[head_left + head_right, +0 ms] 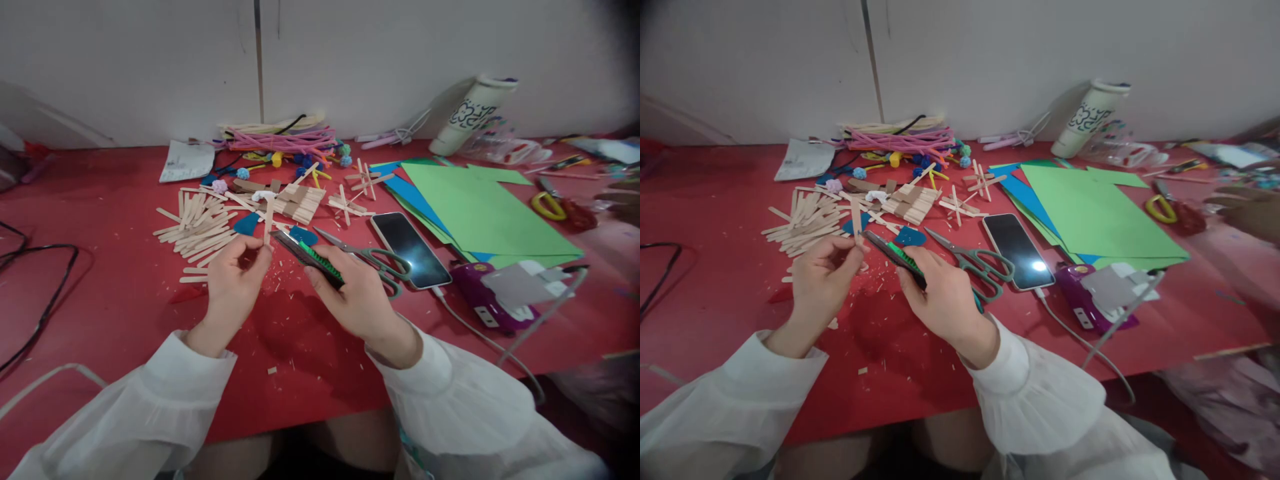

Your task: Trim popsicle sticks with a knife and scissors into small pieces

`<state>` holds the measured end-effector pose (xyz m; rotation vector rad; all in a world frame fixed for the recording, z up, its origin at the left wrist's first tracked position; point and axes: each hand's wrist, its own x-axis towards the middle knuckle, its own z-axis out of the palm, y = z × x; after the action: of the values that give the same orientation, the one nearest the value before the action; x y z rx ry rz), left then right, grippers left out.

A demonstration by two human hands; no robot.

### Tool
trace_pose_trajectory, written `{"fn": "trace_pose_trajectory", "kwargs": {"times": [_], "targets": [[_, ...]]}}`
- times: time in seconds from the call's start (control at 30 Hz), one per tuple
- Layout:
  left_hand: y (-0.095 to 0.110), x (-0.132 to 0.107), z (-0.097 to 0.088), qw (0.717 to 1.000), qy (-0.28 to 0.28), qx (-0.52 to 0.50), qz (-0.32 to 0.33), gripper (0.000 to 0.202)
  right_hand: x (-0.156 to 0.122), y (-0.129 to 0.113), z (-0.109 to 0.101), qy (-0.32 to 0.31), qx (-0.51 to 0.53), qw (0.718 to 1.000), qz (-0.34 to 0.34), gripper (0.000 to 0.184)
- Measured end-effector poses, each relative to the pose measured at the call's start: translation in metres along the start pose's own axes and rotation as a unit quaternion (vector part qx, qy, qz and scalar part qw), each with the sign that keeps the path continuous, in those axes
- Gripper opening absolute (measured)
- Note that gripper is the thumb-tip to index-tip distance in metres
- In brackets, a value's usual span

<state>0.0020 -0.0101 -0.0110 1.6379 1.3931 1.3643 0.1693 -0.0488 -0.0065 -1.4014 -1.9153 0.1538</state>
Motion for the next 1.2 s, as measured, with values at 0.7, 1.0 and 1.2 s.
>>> {"fn": "trace_pose_trajectory", "kwargs": {"times": [0.7,1.0,1.2], "targets": [[-0.005,0.004,0.001,0.994,-0.004,0.099,0.039,0.009,0.005,-0.015,-0.002,-0.185,0.381,0.863,0.276,0.020],[-0.014,0.005,0.004,1.000,-0.013,0.018,-0.015,0.018,0.000,-0.012,0.000,-0.085,0.046,0.991,0.091,0.029],[-0.018,0.004,0.007,1.000,0.005,0.017,-0.013,0.017,-0.001,-0.016,0.001,-0.116,0.097,0.982,0.110,0.029]]}}
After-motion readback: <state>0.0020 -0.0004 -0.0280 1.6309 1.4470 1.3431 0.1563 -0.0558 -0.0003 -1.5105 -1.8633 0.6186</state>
